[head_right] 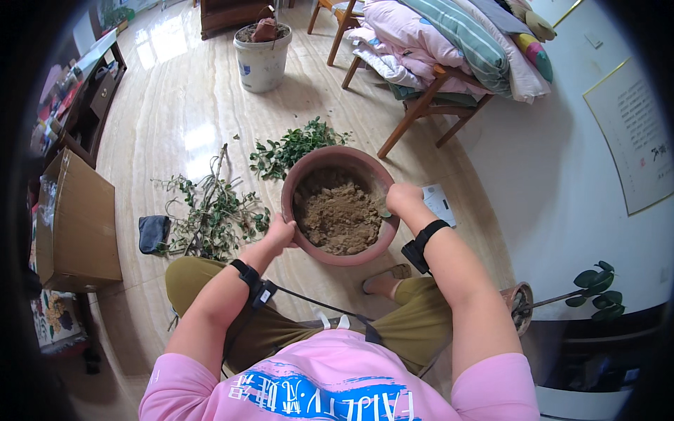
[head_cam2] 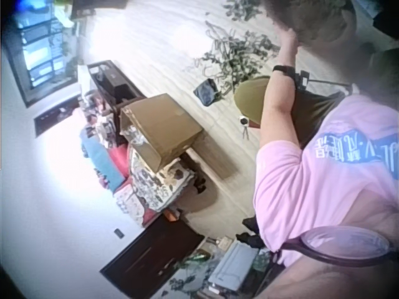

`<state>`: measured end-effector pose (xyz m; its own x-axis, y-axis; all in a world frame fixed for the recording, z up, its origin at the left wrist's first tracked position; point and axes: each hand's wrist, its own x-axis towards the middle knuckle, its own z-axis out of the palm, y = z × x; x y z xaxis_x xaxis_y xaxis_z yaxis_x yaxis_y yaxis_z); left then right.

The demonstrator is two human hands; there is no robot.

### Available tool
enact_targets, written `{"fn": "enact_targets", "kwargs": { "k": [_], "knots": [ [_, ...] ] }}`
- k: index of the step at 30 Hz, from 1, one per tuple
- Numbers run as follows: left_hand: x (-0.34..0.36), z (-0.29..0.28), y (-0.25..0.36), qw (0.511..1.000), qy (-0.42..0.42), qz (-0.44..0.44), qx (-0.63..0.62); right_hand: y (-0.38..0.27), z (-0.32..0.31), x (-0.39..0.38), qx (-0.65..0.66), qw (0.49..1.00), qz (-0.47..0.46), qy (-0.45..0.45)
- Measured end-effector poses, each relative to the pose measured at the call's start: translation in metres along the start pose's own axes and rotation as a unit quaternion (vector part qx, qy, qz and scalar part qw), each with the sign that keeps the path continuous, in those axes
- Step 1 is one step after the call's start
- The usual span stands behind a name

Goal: The person sits on the floor and uses a small trowel to mix soil in a terracotta pot. They then insert a long black support rod into the soil and transfer a plant from a white bucket into the pot.

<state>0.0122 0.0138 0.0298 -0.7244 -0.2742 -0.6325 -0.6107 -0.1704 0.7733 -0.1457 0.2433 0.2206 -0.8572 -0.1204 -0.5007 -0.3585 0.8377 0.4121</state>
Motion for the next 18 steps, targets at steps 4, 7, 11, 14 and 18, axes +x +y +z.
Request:
{"fn": "enact_targets", "kwargs": {
  "k": [4, 7, 11, 14, 18],
  "knots": [
    [-0.032, 0.036, -0.016, 0.990, -0.008, -0.059, -0.126, 0.008, 0.016, 0.001, 0.029, 0.998, 0.009, 0.048],
    [-0.024, 0.027, -0.045, 0.964, -0.211, 0.104, 0.128, 0.012, 0.030, 0.002, 0.050, 0.995, 0.015, 0.083],
    [-0.015, 0.017, 0.002, 0.987, -0.001, -0.028, 0.160, 0.027, 0.049, 0.009, 0.111, 0.986, 0.087, 0.089],
    [0.020, -0.010, 0.027, 0.990, -0.031, 0.051, 0.127, 0.044, 0.070, 0.022, 0.177, 0.977, 0.108, 0.060],
    [0.065, -0.012, 0.041, 0.975, 0.024, 0.147, 0.165, 0.062, 0.128, 0.051, 0.202, 0.979, 0.008, -0.005]
  ]
}}
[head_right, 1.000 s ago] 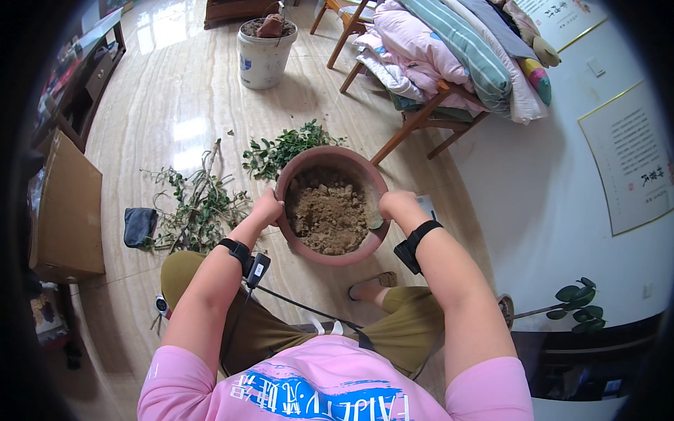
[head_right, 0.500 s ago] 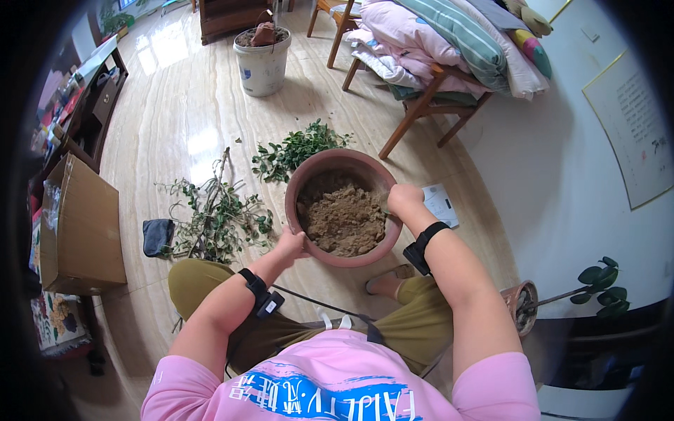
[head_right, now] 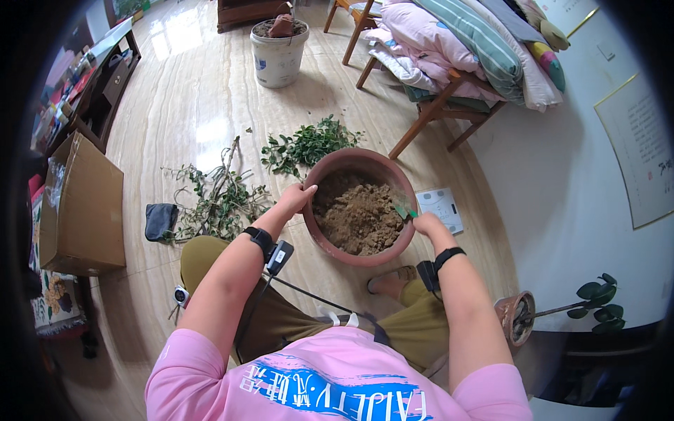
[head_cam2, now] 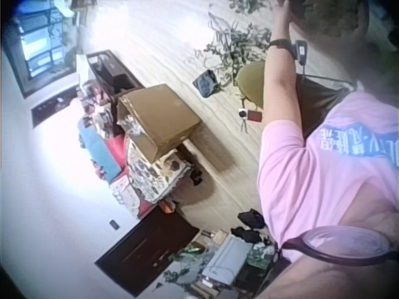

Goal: The person sits on the floor and uses a small trowel to mix soil in a terracotta pot. They then insert a long black support rod into the soil and transfer a plant from a white bucket into the pot.

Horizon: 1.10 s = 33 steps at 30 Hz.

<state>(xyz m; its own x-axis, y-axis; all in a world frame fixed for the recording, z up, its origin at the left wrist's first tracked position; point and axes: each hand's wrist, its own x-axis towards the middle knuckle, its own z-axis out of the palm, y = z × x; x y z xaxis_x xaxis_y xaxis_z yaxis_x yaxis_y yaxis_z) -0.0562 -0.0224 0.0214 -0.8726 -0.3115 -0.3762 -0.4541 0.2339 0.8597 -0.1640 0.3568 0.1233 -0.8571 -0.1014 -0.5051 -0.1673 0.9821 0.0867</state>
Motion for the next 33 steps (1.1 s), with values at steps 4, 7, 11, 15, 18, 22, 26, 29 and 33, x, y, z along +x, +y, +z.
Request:
{"fn": "enact_targets", "kwargs": {
  "k": [4, 7, 11, 15, 18, 22, 26, 29, 33],
  "knots": [
    [0.002, 0.007, 0.008, 0.984, 0.055, 0.077, 0.153, 0.009, 0.032, -0.010, 0.291, 0.953, 0.060, -0.061],
    [-0.006, 0.003, 0.014, 0.980, 0.061, 0.053, 0.180, 0.001, 0.037, -0.017, 0.240, 0.970, 0.011, -0.043],
    [-0.022, -0.006, 0.011, 0.981, 0.065, 0.044, 0.177, -0.001, 0.045, -0.006, 0.166, 0.984, -0.046, 0.038],
    [-0.051, -0.010, 0.005, 0.981, 0.078, 0.013, 0.175, -0.012, 0.037, 0.008, 0.130, 0.986, -0.085, 0.067],
    [-0.073, -0.013, -0.007, 0.987, 0.050, -0.033, 0.147, -0.026, 0.025, 0.020, 0.113, 0.984, -0.116, 0.077],
    [-0.104, -0.016, -0.018, 0.989, -0.036, -0.142, 0.036, -0.046, 0.010, 0.037, 0.099, 0.982, -0.150, 0.056],
    [-0.125, -0.021, -0.008, 0.978, -0.124, -0.167, 0.014, -0.067, -0.013, 0.029, -0.007, 0.984, -0.156, 0.087],
    [-0.120, -0.033, -0.015, 0.984, -0.085, -0.154, 0.027, -0.099, -0.052, -0.004, -0.072, 0.981, -0.145, 0.110],
    [-0.111, -0.022, -0.015, 0.985, 0.045, -0.070, 0.154, -0.105, -0.093, -0.046, -0.107, 0.975, -0.140, 0.138]
  ]
}}
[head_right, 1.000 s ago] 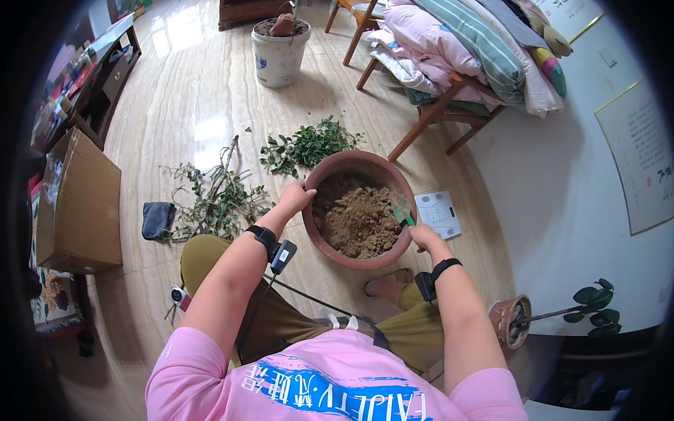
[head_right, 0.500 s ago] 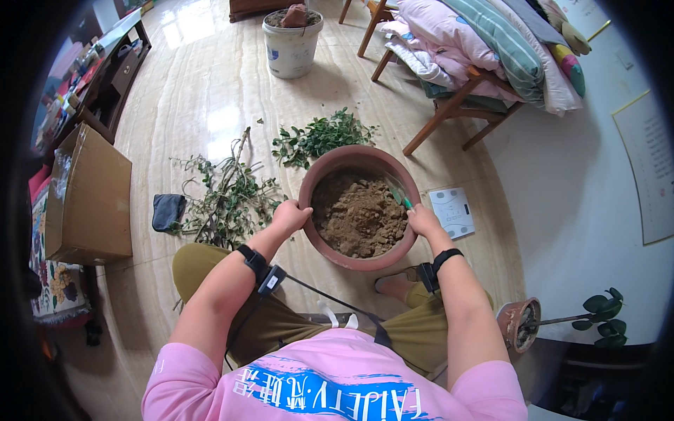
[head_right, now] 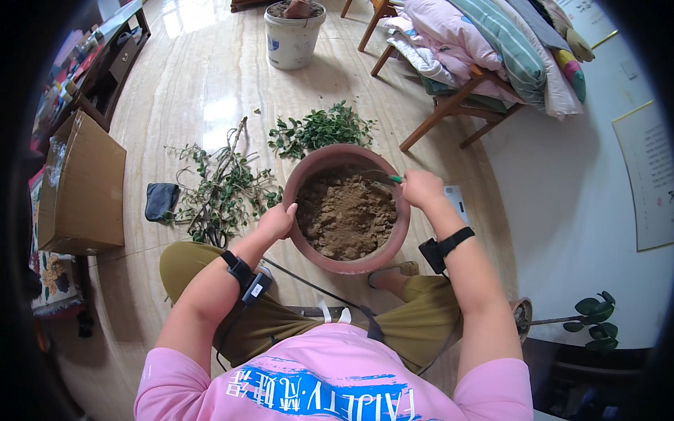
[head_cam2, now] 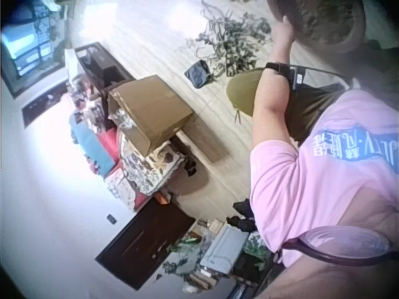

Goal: The person sits on the floor and uses a small trowel to mix soil in a terracotta pot. They then insert a long black support rod into the soil and transfer a plant from a white bucket into the pot.

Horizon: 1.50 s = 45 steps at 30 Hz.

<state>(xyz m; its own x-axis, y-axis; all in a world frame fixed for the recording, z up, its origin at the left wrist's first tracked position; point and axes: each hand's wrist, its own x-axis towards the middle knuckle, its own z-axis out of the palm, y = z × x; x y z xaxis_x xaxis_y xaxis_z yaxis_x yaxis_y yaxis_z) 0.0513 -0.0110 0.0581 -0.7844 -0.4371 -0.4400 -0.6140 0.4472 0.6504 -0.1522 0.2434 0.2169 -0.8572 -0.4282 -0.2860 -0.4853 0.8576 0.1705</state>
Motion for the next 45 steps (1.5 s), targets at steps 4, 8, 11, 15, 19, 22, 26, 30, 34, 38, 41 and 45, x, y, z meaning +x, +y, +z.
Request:
{"fn": "enact_targets", "kwargs": {
  "k": [4, 8, 11, 15, 19, 22, 26, 30, 34, 38, 41, 45],
  "knots": [
    [-0.004, 0.016, 0.007, 0.992, 0.121, 0.011, 0.034, -0.001, -0.020, -0.016, 0.013, 1.000, 0.005, -0.018],
    [-0.001, 0.021, 0.008, 0.986, 0.165, -0.007, 0.029, -0.019, -0.026, -0.014, 0.020, 0.998, 0.020, -0.052],
    [0.005, 0.022, 0.012, 0.985, 0.173, -0.006, 0.024, -0.028, -0.007, 0.006, -0.006, 0.996, 0.041, -0.080],
    [0.015, 0.023, 0.014, 0.984, 0.174, -0.015, 0.023, -0.032, 0.019, 0.036, 0.010, 0.993, 0.044, -0.108],
    [0.024, 0.025, 0.014, 0.981, 0.190, -0.013, 0.028, -0.024, 0.027, 0.057, 0.018, 0.993, 0.050, -0.104],
    [0.028, 0.016, 0.026, 0.985, 0.167, -0.025, 0.032, -0.017, 0.049, 0.065, 0.036, 0.991, 0.081, -0.103],
    [0.034, 0.005, 0.027, 0.994, 0.096, -0.042, 0.042, -0.030, 0.087, 0.029, 0.082, 0.993, 0.072, -0.045],
    [0.064, -0.011, 0.018, 0.993, -0.048, -0.083, -0.064, -0.056, 0.100, -0.018, 0.056, 0.997, 0.047, 0.024],
    [0.064, -0.023, 0.028, 0.976, -0.130, -0.096, -0.148, -0.059, 0.074, -0.070, 0.016, 0.999, 0.000, 0.049],
    [0.122, 0.000, -0.032, 0.995, 0.042, 0.028, -0.082, -0.059, 0.043, -0.082, 0.015, 0.996, -0.063, 0.064],
    [0.108, 0.028, 0.006, 0.986, 0.060, 0.043, -0.152, -0.026, 0.021, -0.051, 0.014, 0.998, -0.003, 0.054],
    [0.111, 0.030, 0.007, 0.979, 0.057, 0.001, -0.196, -0.024, 0.024, 0.022, -0.032, 0.999, 0.030, -0.017]
  ]
}}
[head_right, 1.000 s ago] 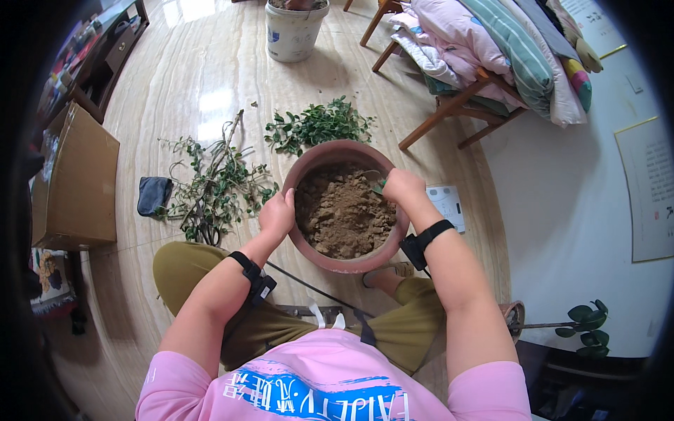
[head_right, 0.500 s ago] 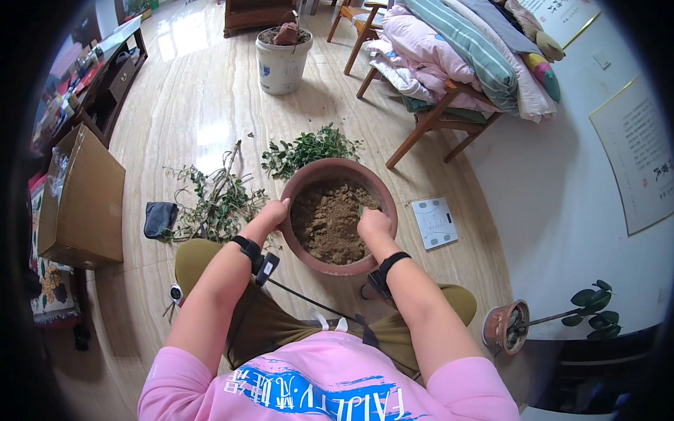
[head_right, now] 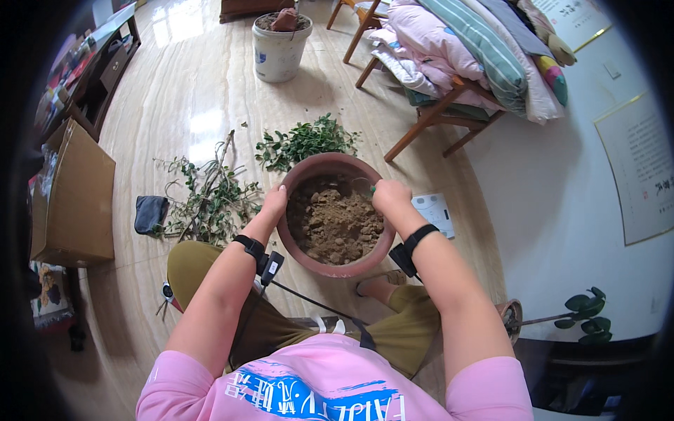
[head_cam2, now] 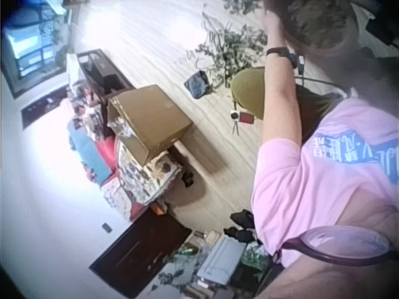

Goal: The person sits on the floor and uses a small trowel to mix soil in a terracotta pot. They then insert a long black support rod into the soil and transfer a plant from a white bucket into the pot.

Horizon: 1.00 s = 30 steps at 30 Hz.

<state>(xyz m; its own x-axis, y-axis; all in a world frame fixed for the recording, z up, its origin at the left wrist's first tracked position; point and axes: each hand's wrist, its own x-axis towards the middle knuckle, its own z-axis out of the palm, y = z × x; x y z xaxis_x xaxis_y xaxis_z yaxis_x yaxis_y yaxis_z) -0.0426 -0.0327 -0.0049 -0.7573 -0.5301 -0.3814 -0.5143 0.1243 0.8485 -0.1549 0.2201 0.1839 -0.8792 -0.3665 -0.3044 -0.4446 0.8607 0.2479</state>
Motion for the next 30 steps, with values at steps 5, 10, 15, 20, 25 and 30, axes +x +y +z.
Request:
{"fn": "enact_targets", "kwargs": {
  "k": [5, 10, 15, 20, 25, 30],
  "knots": [
    [-0.035, -0.003, 0.025, 0.997, 0.058, 0.002, 0.046, -0.025, 0.004, 0.054, -0.015, 0.995, 0.018, -0.093],
    [-0.033, -0.005, 0.027, 0.994, 0.081, 0.040, 0.061, 0.026, 0.020, 0.136, 0.014, 0.981, -0.086, -0.173],
    [-0.041, -0.010, 0.021, 0.992, 0.102, 0.013, 0.067, -0.044, 0.025, 0.100, 0.020, 0.988, -0.024, -0.150],
    [-0.045, -0.011, 0.032, 0.986, 0.120, -0.022, 0.113, -0.048, 0.033, 0.066, 0.031, 0.991, -0.034, -0.126],
    [-0.047, -0.010, 0.043, 0.984, 0.099, -0.052, 0.135, -0.066, 0.078, -0.017, 0.097, 0.993, 0.031, -0.057],
    [-0.047, -0.010, 0.037, 0.987, 0.097, -0.041, 0.124, -0.058, 0.083, -0.080, 0.064, 0.997, -0.021, 0.029]
  ]
}}
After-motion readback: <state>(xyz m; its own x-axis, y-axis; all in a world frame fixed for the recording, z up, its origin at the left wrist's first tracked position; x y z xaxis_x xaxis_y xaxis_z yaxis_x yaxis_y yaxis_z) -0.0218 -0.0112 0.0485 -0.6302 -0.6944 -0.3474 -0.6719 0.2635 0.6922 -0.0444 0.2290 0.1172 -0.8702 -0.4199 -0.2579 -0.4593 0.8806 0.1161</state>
